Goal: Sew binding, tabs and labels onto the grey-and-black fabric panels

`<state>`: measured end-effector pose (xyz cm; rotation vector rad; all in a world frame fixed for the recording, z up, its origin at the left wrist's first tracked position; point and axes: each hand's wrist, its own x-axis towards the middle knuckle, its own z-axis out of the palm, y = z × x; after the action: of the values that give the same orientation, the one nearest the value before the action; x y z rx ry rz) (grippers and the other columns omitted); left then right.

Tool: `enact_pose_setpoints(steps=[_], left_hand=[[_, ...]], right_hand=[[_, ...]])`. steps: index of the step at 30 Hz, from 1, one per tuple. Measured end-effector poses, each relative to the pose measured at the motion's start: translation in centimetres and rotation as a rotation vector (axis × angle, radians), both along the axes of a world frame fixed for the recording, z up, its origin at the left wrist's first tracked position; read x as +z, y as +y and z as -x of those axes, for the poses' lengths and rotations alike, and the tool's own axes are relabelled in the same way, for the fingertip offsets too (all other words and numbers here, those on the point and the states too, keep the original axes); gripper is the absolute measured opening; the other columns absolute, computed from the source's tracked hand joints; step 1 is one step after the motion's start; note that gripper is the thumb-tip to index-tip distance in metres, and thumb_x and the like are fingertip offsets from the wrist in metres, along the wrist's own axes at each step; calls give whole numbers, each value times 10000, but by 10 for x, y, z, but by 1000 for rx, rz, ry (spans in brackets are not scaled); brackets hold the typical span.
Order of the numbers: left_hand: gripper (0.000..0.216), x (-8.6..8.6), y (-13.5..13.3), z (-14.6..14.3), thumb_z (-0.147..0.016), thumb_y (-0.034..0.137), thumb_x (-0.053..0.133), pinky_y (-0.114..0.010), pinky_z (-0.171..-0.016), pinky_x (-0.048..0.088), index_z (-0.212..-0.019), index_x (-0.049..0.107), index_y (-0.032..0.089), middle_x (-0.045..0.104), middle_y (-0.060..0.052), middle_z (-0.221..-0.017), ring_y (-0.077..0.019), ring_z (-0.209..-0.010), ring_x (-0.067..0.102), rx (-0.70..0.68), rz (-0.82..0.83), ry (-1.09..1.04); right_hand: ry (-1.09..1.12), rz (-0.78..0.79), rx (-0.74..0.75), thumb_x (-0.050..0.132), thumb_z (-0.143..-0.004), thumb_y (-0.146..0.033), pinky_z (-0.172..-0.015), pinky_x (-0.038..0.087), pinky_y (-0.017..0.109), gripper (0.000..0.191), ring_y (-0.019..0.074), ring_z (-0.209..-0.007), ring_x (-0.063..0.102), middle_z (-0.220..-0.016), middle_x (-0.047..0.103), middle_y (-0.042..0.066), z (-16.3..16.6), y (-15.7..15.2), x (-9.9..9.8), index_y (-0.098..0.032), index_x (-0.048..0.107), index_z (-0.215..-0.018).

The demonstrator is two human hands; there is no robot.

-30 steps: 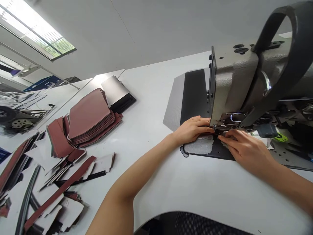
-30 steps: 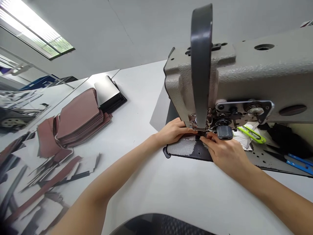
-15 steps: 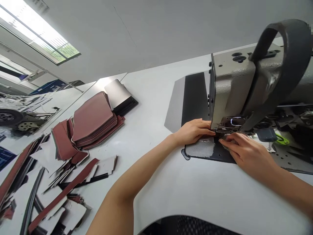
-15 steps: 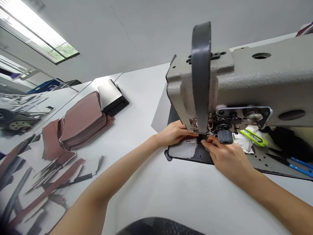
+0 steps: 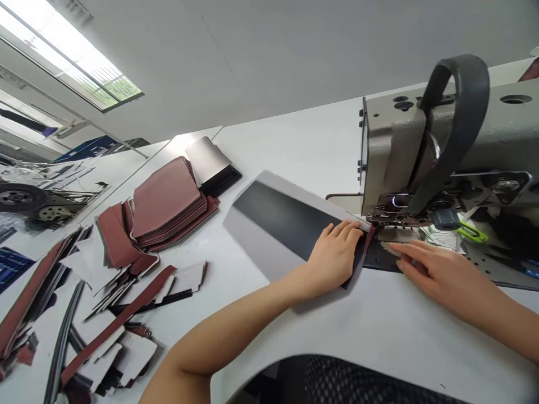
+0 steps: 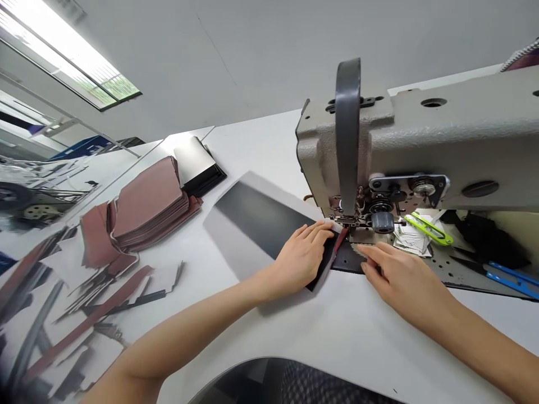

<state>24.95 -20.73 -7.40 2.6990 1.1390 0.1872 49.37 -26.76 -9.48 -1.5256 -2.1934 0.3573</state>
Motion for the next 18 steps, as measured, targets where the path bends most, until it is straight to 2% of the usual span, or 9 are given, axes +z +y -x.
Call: enact_pose_setpoints(steps=[3, 6, 9, 12, 18], left_hand=[[329, 5, -13, 4, -1023, 212, 428, -451, -1117, 451, -1305, 592, 172, 526, -98, -1515, -286, -1403, 471, -83, -67, 50], [385, 6, -21, 5, -1053, 347, 421, -472, -1057, 487, -1383, 555, 201, 549, -87, -1492, -309, -1347, 501, -90, -109, 55], [454, 3, -29, 3, -1051, 403, 422, -500, -1049, 487, -1432, 517, 174, 536, -112, -1500, -346, -1350, 484, -75, -143, 50], [438, -3, -32, 3, -1051, 404, 431, -518, -1104, 455, -1413, 532, 180, 522, -125, -1509, -349, -1374, 474, -97, -168, 39], [388, -17, -25, 10, -1062, 365, 440, -495, -1180, 424, -1391, 572, 207, 516, -123, -1520, -326, -1452, 439, -216, -197, -41]], right_hand=[[130, 135, -81, 471, -1000, -433, -512, 519, 294, 363, 156, -558, 602, -849, 706, 6, 9, -20, 5, -250, 683, -1231], [262, 266, -185, 488, -987, -489, -450, 485, 282, 409, 160, -485, 571, -703, 668, -9, 22, -37, 8, -234, 681, -1242], [380, 341, -281, 537, -940, -512, -402, 451, 277, 445, 156, -427, 546, -674, 667, -9, 31, -48, 8, -208, 681, -1232], [401, 305, -336, 563, -894, -477, -405, 442, 277, 398, 155, -421, 530, -652, 653, -12, 35, -51, 7, -211, 706, -1154], [278, 178, -343, 494, -875, -393, -441, 436, 281, 282, 163, -440, 536, -530, 547, -44, 42, -52, 5, -255, 720, -971]])
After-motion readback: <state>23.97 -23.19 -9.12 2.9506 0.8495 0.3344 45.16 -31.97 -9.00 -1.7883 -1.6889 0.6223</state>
